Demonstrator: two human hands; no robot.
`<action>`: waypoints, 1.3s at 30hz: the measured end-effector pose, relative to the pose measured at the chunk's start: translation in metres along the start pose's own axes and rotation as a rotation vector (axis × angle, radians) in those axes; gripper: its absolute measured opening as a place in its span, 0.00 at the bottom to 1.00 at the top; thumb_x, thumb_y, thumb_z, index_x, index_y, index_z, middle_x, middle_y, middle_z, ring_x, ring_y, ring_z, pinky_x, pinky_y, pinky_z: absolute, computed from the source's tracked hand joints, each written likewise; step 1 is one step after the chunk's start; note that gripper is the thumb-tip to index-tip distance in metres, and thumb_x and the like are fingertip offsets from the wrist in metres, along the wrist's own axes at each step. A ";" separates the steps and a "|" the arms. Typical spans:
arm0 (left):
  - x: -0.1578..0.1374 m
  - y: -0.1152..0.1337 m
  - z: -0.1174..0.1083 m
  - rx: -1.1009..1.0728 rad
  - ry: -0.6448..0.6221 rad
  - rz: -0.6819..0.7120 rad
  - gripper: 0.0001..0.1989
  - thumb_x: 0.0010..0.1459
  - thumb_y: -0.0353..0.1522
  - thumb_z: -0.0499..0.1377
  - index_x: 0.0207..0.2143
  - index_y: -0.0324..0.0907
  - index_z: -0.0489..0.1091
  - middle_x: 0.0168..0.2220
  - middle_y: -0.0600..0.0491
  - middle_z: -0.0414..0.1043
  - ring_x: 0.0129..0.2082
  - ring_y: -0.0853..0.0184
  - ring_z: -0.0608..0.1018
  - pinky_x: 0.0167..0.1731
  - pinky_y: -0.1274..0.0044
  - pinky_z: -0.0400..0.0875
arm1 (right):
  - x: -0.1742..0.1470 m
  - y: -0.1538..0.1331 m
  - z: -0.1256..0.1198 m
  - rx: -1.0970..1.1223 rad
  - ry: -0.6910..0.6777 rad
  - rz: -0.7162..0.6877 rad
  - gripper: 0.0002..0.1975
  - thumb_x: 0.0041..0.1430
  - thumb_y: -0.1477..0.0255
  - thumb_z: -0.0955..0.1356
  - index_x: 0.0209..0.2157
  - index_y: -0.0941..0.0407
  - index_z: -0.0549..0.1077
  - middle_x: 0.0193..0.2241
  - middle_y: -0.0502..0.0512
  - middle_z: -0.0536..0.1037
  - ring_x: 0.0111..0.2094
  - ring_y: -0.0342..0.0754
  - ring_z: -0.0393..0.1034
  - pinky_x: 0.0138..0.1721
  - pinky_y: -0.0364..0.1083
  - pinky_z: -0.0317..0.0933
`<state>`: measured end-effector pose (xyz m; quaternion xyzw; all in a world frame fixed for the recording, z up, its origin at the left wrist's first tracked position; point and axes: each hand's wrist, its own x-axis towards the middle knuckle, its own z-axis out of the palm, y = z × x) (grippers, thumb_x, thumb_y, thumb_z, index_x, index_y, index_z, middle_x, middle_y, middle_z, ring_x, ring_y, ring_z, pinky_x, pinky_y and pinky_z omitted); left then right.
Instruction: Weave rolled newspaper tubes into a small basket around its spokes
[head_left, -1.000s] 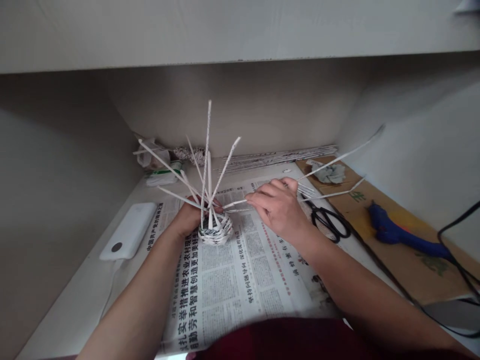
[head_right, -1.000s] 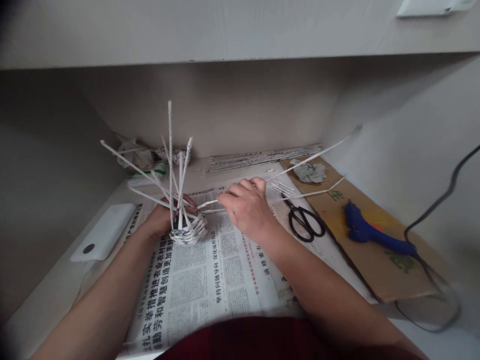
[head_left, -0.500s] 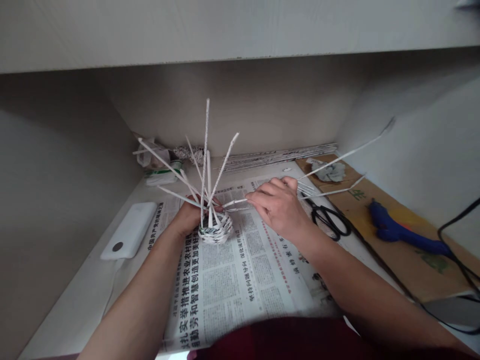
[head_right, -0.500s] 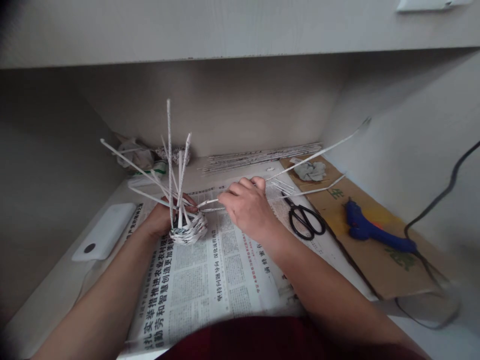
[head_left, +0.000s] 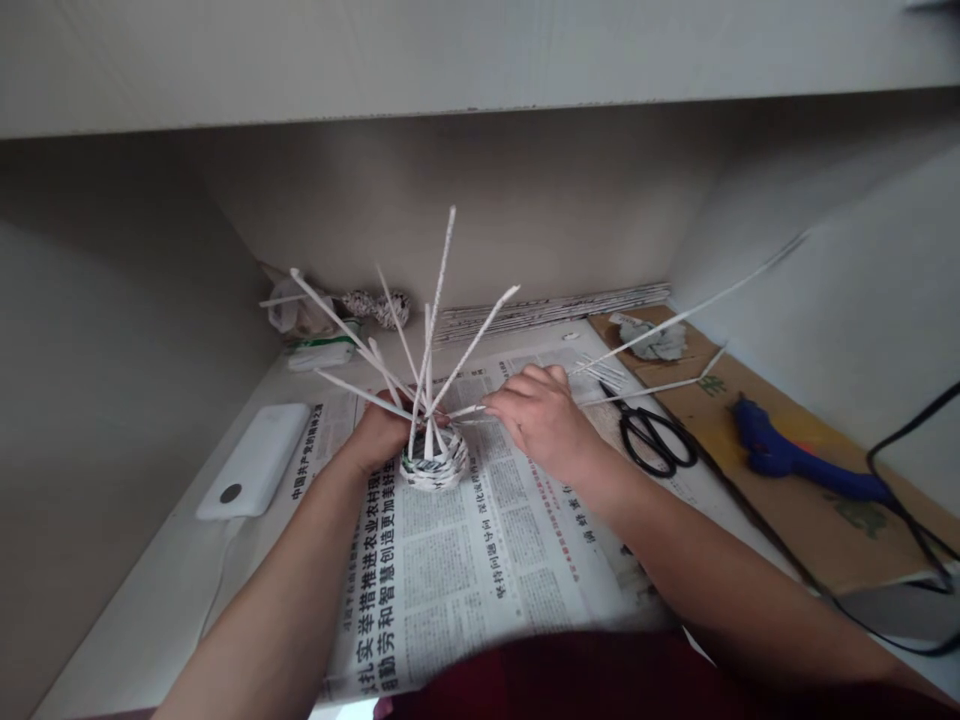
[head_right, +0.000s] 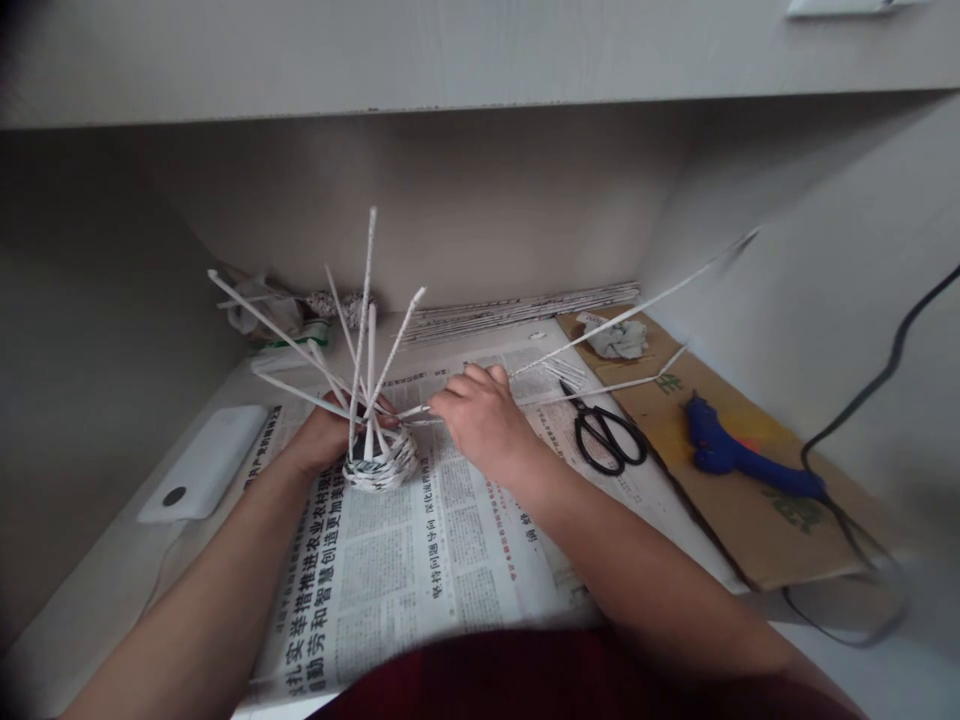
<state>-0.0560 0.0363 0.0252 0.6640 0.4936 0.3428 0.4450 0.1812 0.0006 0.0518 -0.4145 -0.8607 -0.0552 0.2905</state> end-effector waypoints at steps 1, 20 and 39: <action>0.000 -0.001 0.000 0.029 0.001 0.013 0.11 0.43 0.37 0.68 0.27 0.38 0.77 0.25 0.51 0.77 0.25 0.64 0.76 0.27 0.75 0.72 | 0.000 0.000 0.001 0.007 -0.016 0.001 0.09 0.65 0.72 0.66 0.34 0.52 0.79 0.28 0.53 0.77 0.35 0.50 0.63 0.40 0.50 0.47; -0.002 0.000 0.000 0.239 -0.016 0.093 0.11 0.48 0.37 0.65 0.31 0.38 0.80 0.27 0.50 0.80 0.28 0.62 0.80 0.28 0.76 0.73 | -0.001 0.003 0.002 0.088 -0.162 0.048 0.06 0.63 0.73 0.67 0.41 0.58 0.74 0.32 0.57 0.79 0.38 0.52 0.68 0.42 0.49 0.57; -0.016 0.021 0.019 0.167 -0.019 0.158 0.11 0.47 0.33 0.65 0.34 0.37 0.80 0.29 0.50 0.81 0.27 0.63 0.80 0.27 0.77 0.73 | 0.000 -0.013 0.005 -0.043 -0.172 0.040 0.05 0.58 0.78 0.66 0.33 0.58 0.75 0.33 0.56 0.79 0.42 0.54 0.65 0.42 0.51 0.53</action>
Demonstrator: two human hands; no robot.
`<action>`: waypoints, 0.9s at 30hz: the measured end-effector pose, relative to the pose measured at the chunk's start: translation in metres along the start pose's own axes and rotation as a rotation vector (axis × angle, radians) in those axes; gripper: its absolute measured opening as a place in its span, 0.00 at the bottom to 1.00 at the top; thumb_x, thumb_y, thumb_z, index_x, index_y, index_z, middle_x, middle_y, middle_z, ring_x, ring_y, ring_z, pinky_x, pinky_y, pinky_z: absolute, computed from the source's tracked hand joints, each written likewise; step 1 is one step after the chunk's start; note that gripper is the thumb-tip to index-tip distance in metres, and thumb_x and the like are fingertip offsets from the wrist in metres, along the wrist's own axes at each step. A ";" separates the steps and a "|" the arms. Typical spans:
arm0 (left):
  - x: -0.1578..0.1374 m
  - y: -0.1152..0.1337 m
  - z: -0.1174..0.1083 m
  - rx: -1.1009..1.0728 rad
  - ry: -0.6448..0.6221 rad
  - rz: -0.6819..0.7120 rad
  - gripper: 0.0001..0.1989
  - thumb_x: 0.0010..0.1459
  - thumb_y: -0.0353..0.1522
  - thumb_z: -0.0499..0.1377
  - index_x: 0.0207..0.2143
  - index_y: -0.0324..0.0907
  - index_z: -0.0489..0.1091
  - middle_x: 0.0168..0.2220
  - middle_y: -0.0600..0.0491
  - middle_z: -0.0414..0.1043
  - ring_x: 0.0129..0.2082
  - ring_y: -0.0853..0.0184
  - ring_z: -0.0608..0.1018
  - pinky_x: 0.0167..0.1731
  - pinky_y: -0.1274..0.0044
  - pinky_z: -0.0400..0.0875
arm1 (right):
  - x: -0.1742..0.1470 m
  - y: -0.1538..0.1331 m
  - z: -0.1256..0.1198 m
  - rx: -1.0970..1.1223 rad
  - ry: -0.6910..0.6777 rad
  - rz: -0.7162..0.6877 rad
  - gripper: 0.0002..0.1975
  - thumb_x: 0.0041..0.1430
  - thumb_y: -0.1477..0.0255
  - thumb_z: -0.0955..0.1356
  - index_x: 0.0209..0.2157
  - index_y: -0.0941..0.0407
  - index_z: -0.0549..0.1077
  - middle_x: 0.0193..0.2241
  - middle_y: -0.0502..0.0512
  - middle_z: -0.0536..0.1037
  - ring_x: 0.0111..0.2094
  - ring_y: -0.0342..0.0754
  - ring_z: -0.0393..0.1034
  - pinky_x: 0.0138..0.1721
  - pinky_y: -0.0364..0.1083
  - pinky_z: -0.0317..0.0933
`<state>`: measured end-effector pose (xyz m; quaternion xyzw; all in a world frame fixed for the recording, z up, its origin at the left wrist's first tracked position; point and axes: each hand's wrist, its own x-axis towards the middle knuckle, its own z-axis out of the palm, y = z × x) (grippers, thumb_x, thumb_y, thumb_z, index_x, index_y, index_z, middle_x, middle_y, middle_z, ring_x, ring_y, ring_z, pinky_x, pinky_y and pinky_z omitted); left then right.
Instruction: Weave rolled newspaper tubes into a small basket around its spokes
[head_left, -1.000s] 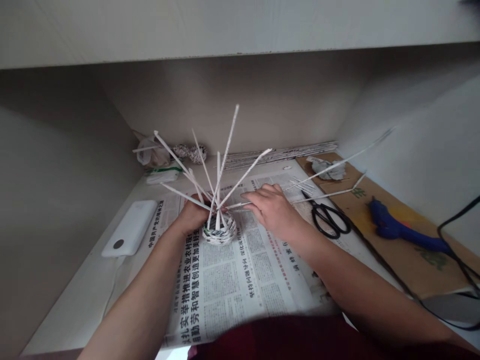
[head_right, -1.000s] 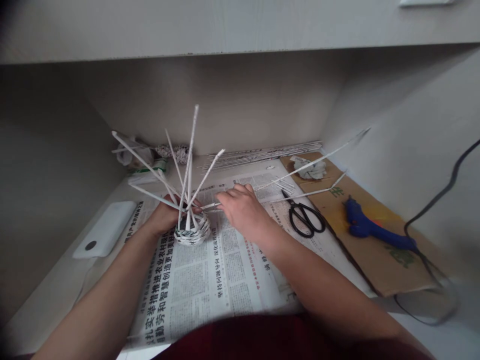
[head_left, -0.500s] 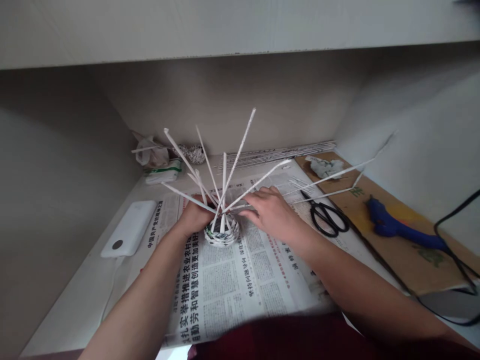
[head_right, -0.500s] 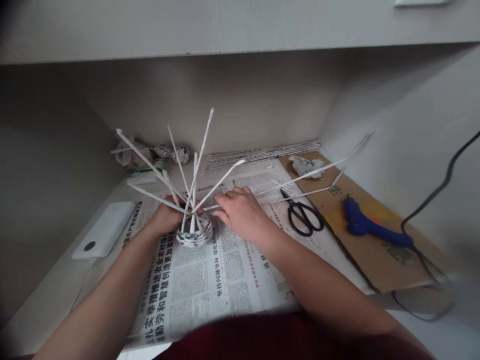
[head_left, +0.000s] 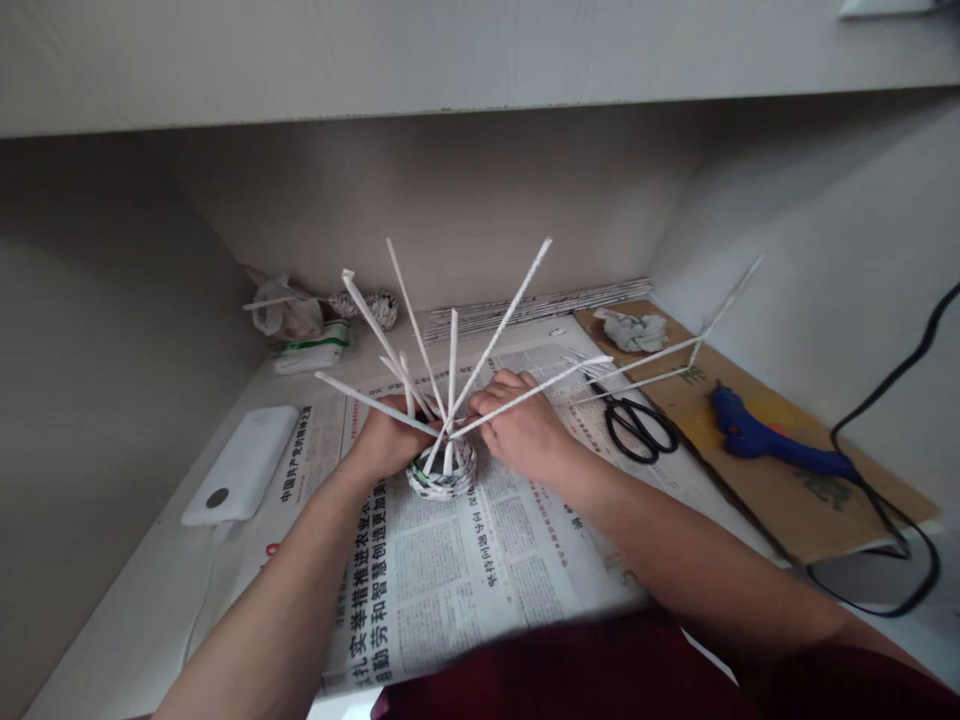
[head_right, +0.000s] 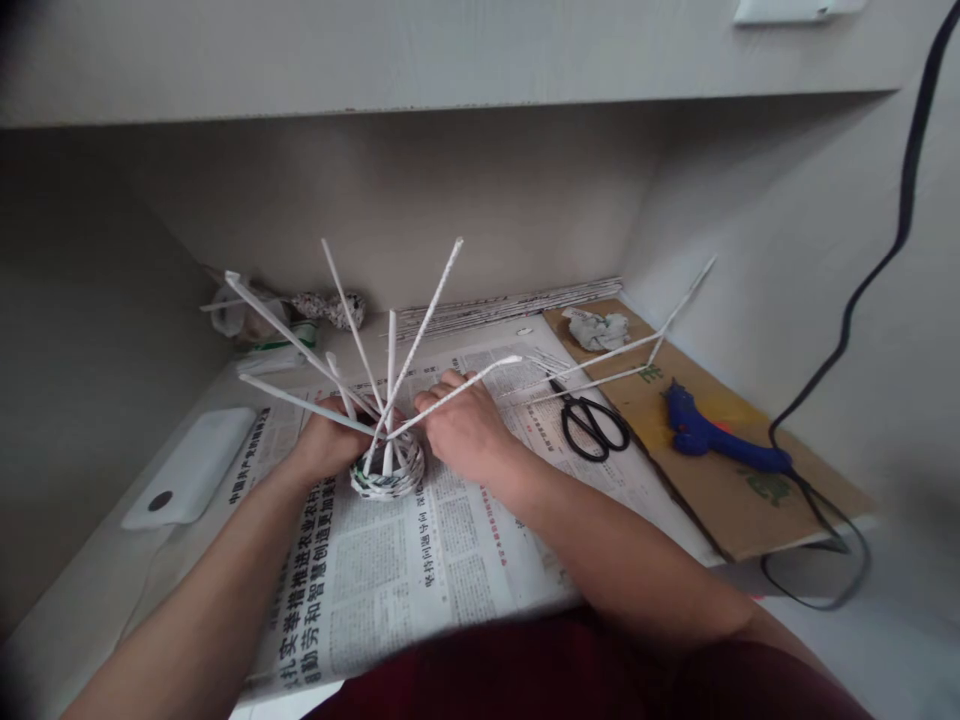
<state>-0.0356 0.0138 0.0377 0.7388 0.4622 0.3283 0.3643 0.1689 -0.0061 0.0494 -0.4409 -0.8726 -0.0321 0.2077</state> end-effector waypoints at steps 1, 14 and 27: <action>0.000 0.000 0.000 0.006 0.002 0.009 0.11 0.47 0.34 0.65 0.33 0.37 0.80 0.29 0.50 0.81 0.27 0.63 0.80 0.27 0.77 0.74 | 0.000 0.001 -0.001 -0.002 0.002 0.006 0.04 0.59 0.77 0.67 0.33 0.58 0.75 0.33 0.56 0.79 0.42 0.54 0.65 0.42 0.51 0.54; 0.001 0.001 0.000 0.089 0.024 0.017 0.10 0.47 0.34 0.64 0.31 0.38 0.79 0.28 0.51 0.80 0.28 0.63 0.80 0.28 0.76 0.73 | 0.000 0.008 -0.005 -0.045 0.006 0.048 0.08 0.63 0.71 0.66 0.32 0.59 0.75 0.34 0.61 0.78 0.43 0.55 0.66 0.44 0.51 0.58; -0.001 0.003 0.000 0.072 0.022 0.001 0.12 0.46 0.36 0.64 0.32 0.38 0.79 0.29 0.49 0.81 0.28 0.61 0.80 0.28 0.75 0.74 | -0.003 0.009 -0.009 0.002 0.014 0.000 0.09 0.63 0.69 0.67 0.38 0.59 0.76 0.41 0.60 0.78 0.50 0.56 0.63 0.49 0.53 0.56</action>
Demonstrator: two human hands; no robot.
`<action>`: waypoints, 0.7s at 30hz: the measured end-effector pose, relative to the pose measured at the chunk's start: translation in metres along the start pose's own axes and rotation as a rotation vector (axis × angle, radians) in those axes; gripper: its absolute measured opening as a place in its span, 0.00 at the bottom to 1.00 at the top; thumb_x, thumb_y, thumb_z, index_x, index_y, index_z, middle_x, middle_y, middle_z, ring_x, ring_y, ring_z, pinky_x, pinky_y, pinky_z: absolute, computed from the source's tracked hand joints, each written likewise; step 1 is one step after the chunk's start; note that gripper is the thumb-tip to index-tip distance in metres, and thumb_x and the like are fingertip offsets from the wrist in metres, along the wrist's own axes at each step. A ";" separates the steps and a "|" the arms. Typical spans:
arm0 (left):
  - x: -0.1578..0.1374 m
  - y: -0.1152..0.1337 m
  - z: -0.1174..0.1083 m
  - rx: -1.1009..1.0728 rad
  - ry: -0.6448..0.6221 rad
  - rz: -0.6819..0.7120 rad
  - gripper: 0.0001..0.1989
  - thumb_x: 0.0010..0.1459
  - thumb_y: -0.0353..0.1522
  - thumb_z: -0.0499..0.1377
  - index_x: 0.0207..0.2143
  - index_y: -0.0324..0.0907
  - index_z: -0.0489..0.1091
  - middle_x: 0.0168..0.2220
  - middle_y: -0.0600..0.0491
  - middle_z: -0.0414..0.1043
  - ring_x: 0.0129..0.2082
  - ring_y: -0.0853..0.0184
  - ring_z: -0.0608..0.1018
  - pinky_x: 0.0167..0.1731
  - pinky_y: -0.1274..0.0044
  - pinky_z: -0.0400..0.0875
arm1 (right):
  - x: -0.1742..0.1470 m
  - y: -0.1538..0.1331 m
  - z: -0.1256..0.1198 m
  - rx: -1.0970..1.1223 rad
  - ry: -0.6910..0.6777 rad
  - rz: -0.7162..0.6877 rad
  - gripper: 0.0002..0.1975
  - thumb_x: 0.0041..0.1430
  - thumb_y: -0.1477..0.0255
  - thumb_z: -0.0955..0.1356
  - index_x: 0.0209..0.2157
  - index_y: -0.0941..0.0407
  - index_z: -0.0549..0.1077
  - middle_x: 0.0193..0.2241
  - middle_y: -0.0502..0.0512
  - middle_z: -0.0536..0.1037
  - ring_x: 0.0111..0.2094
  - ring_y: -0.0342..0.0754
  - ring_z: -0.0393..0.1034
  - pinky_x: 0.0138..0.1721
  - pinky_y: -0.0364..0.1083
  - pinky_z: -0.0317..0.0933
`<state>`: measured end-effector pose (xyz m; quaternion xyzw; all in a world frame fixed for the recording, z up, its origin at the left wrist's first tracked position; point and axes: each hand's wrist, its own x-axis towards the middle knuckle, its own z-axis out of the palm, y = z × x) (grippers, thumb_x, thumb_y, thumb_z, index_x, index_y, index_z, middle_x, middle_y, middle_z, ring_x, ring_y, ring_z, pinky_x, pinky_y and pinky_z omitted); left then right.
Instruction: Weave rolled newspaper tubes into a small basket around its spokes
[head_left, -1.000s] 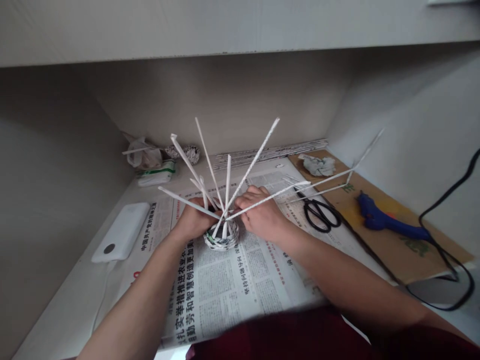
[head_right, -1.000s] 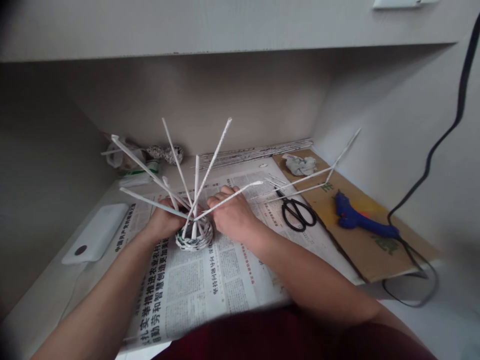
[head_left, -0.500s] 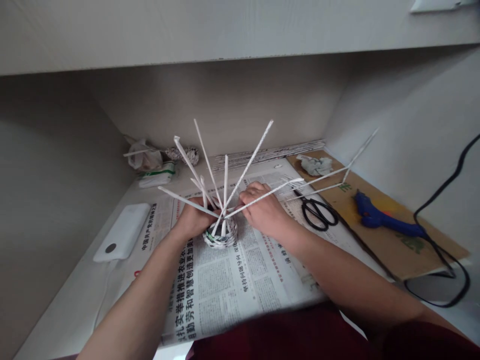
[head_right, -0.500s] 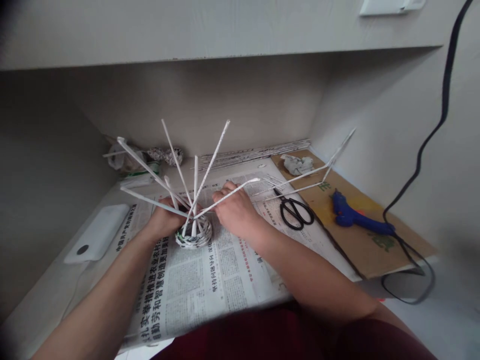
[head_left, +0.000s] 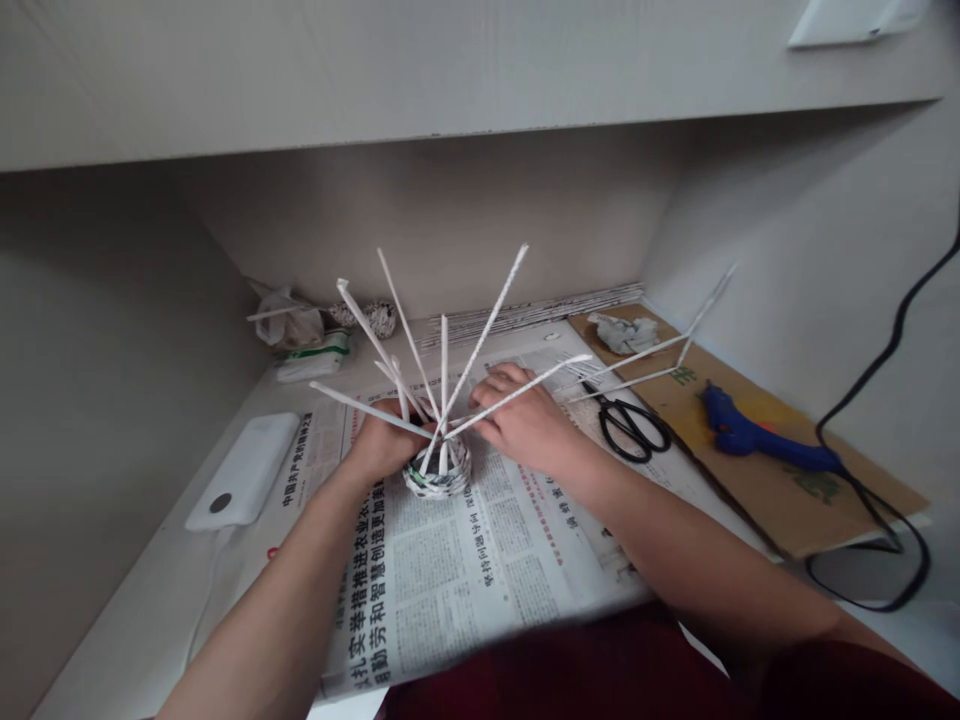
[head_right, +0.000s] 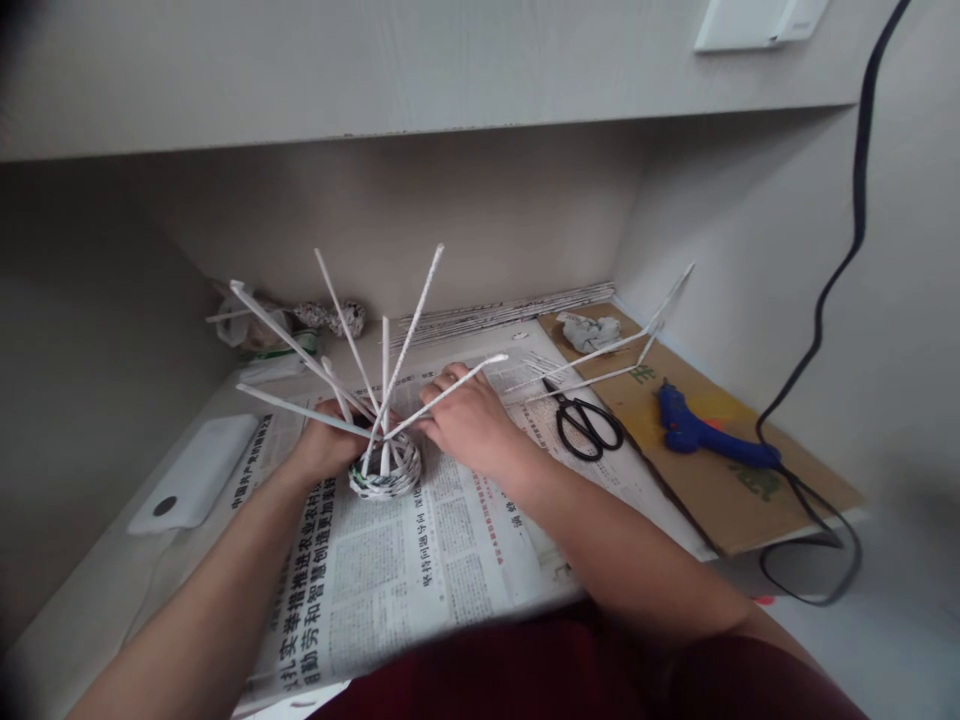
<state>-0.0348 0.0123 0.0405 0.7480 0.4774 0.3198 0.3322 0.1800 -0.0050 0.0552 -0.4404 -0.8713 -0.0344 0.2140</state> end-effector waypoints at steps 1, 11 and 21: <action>0.000 0.001 0.001 -0.007 -0.001 0.000 0.12 0.46 0.36 0.64 0.32 0.38 0.79 0.29 0.49 0.81 0.28 0.61 0.80 0.28 0.75 0.74 | 0.000 -0.001 0.002 0.017 -0.004 -0.017 0.08 0.63 0.70 0.67 0.38 0.58 0.76 0.41 0.59 0.78 0.51 0.56 0.62 0.50 0.54 0.55; 0.002 -0.005 0.000 0.055 0.006 0.056 0.10 0.47 0.36 0.63 0.28 0.39 0.79 0.29 0.49 0.81 0.29 0.61 0.80 0.30 0.75 0.75 | 0.002 -0.006 0.008 -0.007 0.073 -0.040 0.11 0.65 0.68 0.65 0.35 0.58 0.76 0.38 0.59 0.80 0.49 0.56 0.63 0.50 0.55 0.52; 0.010 -0.031 -0.015 0.001 0.095 -0.059 0.14 0.48 0.40 0.66 0.32 0.38 0.80 0.31 0.47 0.81 0.29 0.59 0.81 0.30 0.73 0.75 | -0.003 0.027 -0.017 -0.066 -0.038 0.270 0.21 0.66 0.60 0.62 0.27 0.57 0.77 0.25 0.58 0.78 0.31 0.51 0.68 0.35 0.48 0.55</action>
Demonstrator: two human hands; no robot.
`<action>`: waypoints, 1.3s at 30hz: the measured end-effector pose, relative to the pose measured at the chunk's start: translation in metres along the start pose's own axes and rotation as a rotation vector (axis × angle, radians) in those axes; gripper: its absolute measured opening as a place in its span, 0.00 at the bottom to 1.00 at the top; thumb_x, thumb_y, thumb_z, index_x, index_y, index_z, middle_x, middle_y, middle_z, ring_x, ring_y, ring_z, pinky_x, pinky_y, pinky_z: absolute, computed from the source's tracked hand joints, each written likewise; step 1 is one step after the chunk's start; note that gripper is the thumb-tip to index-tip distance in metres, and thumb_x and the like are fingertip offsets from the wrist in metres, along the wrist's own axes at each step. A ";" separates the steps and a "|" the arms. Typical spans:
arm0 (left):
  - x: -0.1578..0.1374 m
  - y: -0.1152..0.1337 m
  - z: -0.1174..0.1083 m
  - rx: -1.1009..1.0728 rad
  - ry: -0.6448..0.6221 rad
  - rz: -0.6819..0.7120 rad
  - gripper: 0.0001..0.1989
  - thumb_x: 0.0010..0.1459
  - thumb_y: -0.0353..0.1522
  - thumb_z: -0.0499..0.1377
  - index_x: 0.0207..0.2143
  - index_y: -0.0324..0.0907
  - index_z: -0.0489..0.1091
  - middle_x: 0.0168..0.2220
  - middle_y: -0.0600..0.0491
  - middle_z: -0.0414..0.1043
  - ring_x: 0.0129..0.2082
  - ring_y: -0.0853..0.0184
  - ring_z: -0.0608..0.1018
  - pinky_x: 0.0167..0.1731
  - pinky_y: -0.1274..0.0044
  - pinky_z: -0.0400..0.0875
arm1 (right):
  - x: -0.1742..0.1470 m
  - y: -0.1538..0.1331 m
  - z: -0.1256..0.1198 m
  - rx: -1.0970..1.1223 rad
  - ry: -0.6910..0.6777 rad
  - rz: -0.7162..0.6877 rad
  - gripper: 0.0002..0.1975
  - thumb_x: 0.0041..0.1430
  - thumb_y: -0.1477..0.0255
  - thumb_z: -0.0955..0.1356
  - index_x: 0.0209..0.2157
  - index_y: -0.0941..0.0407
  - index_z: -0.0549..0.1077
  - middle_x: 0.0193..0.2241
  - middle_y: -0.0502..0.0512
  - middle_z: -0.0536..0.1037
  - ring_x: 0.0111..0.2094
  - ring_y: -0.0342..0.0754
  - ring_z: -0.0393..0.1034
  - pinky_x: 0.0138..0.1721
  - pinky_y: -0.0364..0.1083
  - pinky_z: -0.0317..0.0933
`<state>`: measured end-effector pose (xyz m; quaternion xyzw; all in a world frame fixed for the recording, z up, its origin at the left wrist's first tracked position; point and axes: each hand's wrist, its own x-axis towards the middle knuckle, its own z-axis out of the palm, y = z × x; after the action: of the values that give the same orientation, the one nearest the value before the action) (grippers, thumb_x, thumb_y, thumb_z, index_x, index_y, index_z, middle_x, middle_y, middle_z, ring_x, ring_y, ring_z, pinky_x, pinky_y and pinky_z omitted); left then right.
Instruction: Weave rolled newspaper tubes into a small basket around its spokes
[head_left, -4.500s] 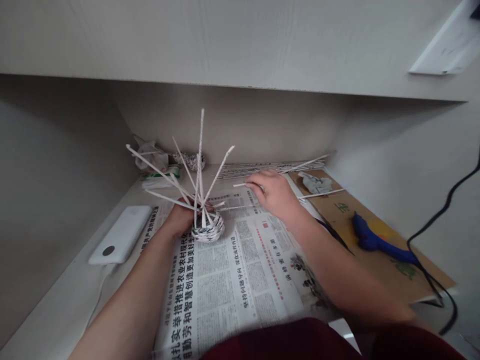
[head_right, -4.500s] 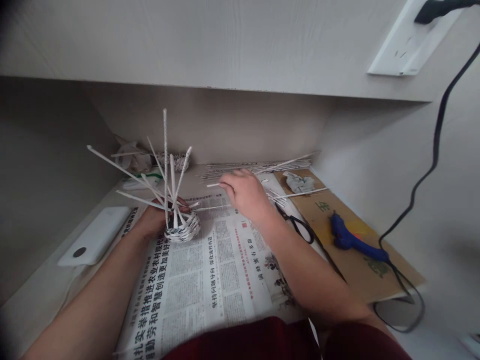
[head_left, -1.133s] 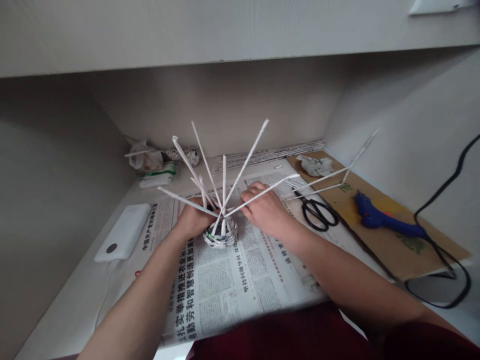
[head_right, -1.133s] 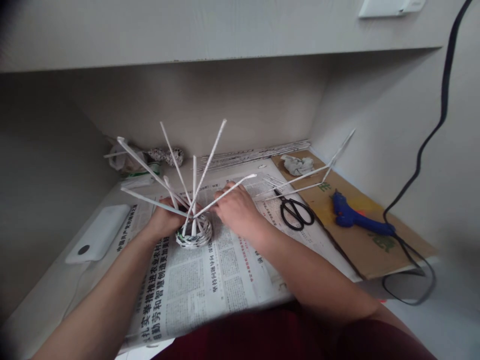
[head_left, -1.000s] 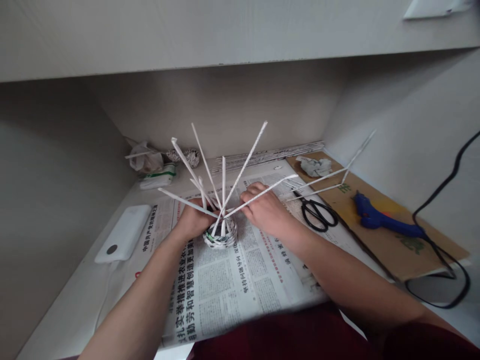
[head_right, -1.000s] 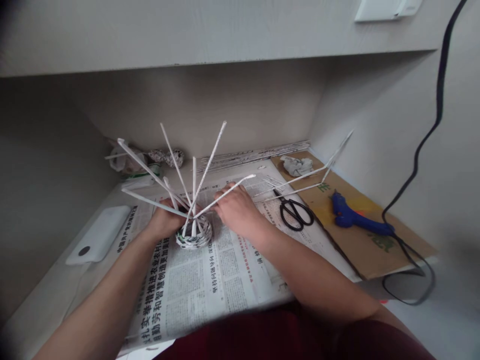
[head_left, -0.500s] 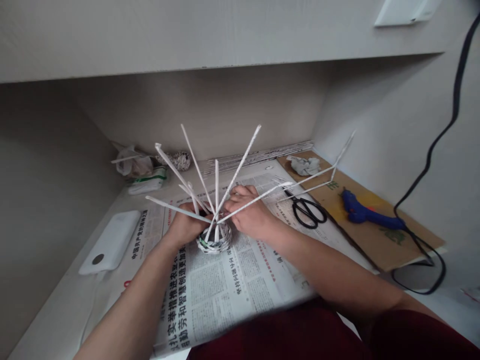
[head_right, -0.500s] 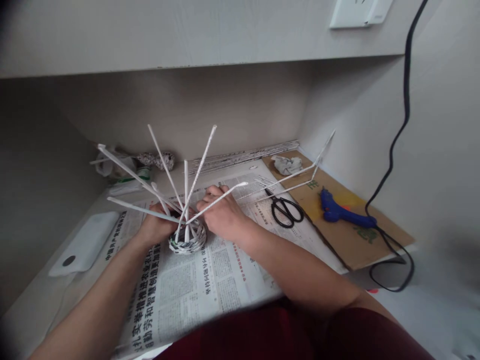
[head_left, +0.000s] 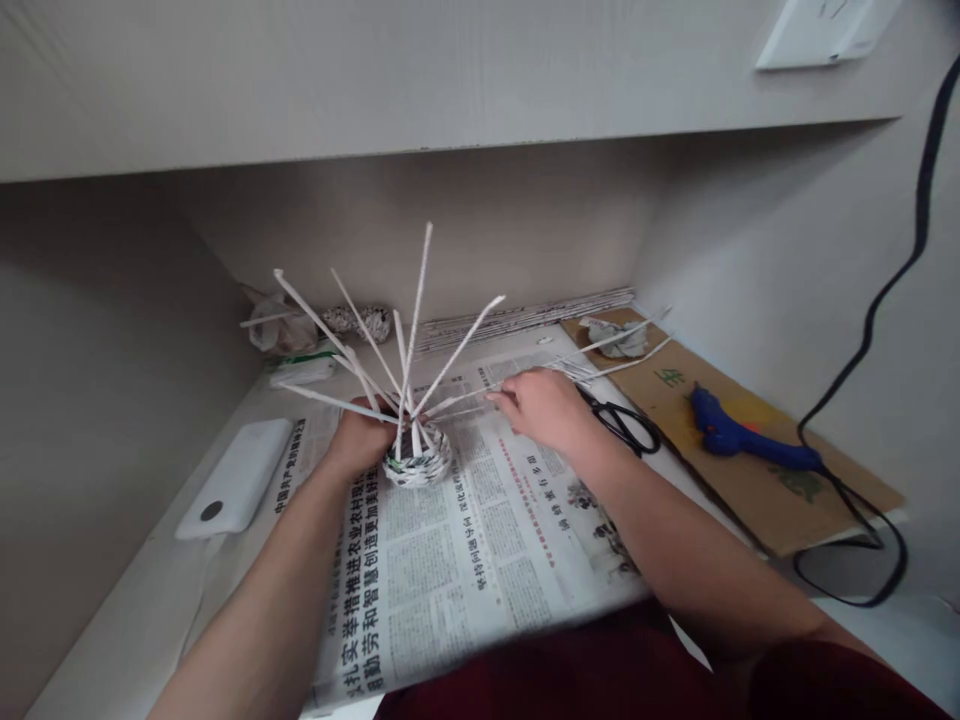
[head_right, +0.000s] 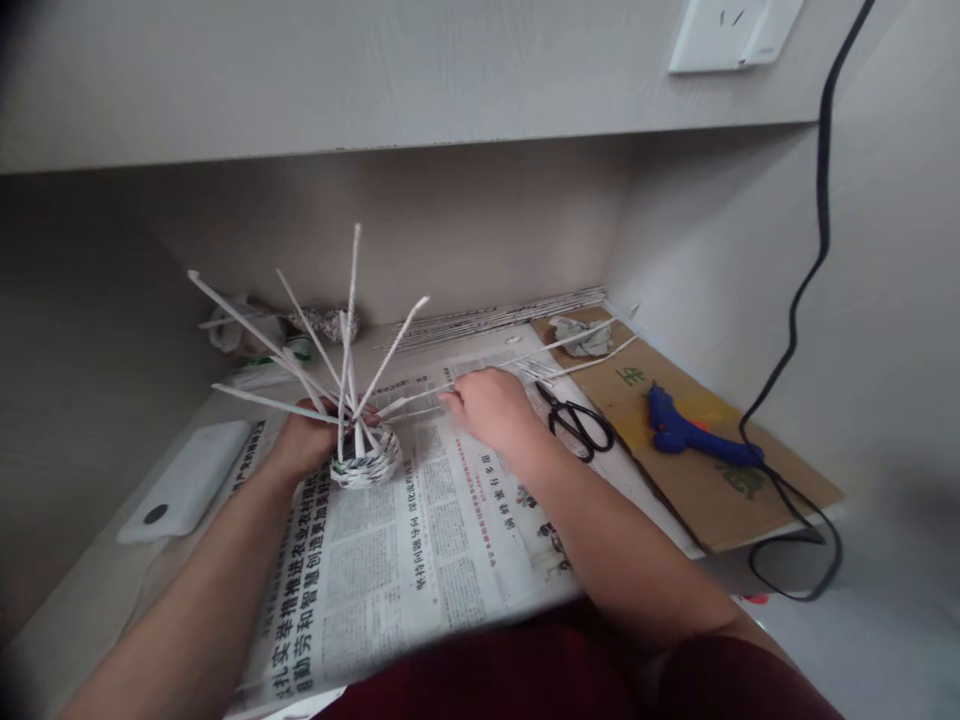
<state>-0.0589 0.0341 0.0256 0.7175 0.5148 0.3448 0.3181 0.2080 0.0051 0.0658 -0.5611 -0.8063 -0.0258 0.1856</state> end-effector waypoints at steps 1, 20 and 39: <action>0.001 -0.003 -0.001 -0.016 0.003 -0.002 0.14 0.47 0.40 0.66 0.33 0.38 0.80 0.31 0.47 0.81 0.30 0.59 0.81 0.30 0.73 0.75 | 0.002 0.003 0.002 -0.016 -0.031 -0.015 0.17 0.65 0.61 0.64 0.29 0.57 0.78 0.29 0.59 0.79 0.34 0.52 0.69 0.36 0.48 0.55; 0.003 -0.012 -0.004 0.032 -0.034 0.000 0.14 0.48 0.41 0.66 0.32 0.40 0.80 0.31 0.47 0.81 0.31 0.58 0.81 0.32 0.72 0.76 | 0.012 0.032 0.023 0.401 -0.216 -0.028 0.08 0.58 0.69 0.70 0.38 0.56 0.79 0.35 0.55 0.82 0.36 0.48 0.74 0.36 0.43 0.61; 0.003 -0.006 -0.007 -0.006 -0.044 -0.043 0.13 0.47 0.41 0.66 0.30 0.40 0.79 0.28 0.48 0.80 0.29 0.59 0.80 0.29 0.72 0.75 | 0.014 0.048 0.013 0.675 -0.247 0.153 0.12 0.58 0.62 0.68 0.34 0.56 0.78 0.28 0.51 0.79 0.29 0.43 0.69 0.31 0.43 0.58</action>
<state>-0.0670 0.0389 0.0245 0.7126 0.5221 0.3236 0.3389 0.2442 0.0383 0.0507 -0.5259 -0.7412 0.3237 0.2631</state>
